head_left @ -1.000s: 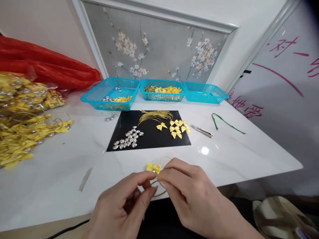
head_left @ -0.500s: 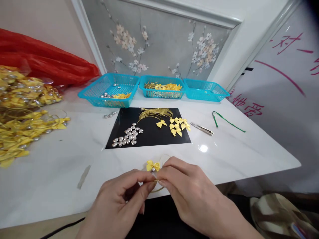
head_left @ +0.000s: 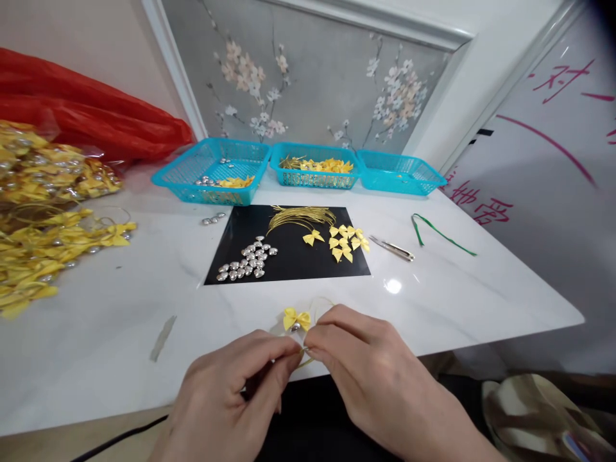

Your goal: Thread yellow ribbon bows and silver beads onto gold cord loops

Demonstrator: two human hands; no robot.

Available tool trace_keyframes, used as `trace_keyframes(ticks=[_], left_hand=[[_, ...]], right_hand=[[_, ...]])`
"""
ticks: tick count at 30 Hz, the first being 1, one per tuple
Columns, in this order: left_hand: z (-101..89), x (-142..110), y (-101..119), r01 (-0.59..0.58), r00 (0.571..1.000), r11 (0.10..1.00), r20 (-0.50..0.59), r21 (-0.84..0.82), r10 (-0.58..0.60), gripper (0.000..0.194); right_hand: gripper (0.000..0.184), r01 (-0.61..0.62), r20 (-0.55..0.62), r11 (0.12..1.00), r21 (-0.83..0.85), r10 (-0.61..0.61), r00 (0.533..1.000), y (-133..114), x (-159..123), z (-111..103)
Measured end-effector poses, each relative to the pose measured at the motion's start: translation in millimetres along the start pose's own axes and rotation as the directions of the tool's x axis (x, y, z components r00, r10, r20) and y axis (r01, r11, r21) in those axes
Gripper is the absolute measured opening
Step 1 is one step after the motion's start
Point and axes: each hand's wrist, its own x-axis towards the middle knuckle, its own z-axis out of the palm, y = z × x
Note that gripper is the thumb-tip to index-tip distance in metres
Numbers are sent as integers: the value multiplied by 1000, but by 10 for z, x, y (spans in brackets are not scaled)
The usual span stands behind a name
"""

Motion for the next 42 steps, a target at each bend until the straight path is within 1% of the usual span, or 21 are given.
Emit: trace_keyframes(ticks=[2,5,12,15,19,21,26,30,33,35,38,42], left_hand=[[1,-22,-3,-61,998,996,-17,57,62,18],[9,-53,-23,-119,993,987,1,106,120,21],[1,-46,-27,-174,984,979,58,110,168,26],[3,-38,-32,-190,982,974,43,127,186,28],[24,-54,-65,-162,985,971,-34,176,171,19],[37,-64,-79,-151,986,974,-43,170,160,16],[57,-50,-70,-147,989,983,0,112,148,20],[47,-1,-37,-55,998,998,36,24,54,21],[43,25,-45,18,995,999,102,-35,-14,21],[48,27,-72,49,992,997,121,-56,-42,20],[59,12,-112,68,991,997,118,-48,-62,18],[56,-9,-111,50,990,999,130,-6,-49,20]], right_hand=[[27,25,-1,999,-30,-25,1000,2,2,-2],[28,45,1,997,-69,-45,999,3,5,0],[30,78,18,993,-91,-76,997,4,7,17],[29,50,41,996,-67,-47,998,24,6,11],[27,-29,67,999,-29,31,997,50,-1,8],[27,-57,72,998,-20,58,996,57,-7,14],[26,-72,74,997,-19,73,995,69,-22,30],[29,-88,63,996,17,87,994,78,-39,27],[29,-92,54,995,39,90,994,87,-47,30],[28,-100,54,994,51,97,994,97,-46,40],[25,-100,60,992,78,95,994,110,-47,67],[22,-124,41,988,90,121,992,111,-67,120]])
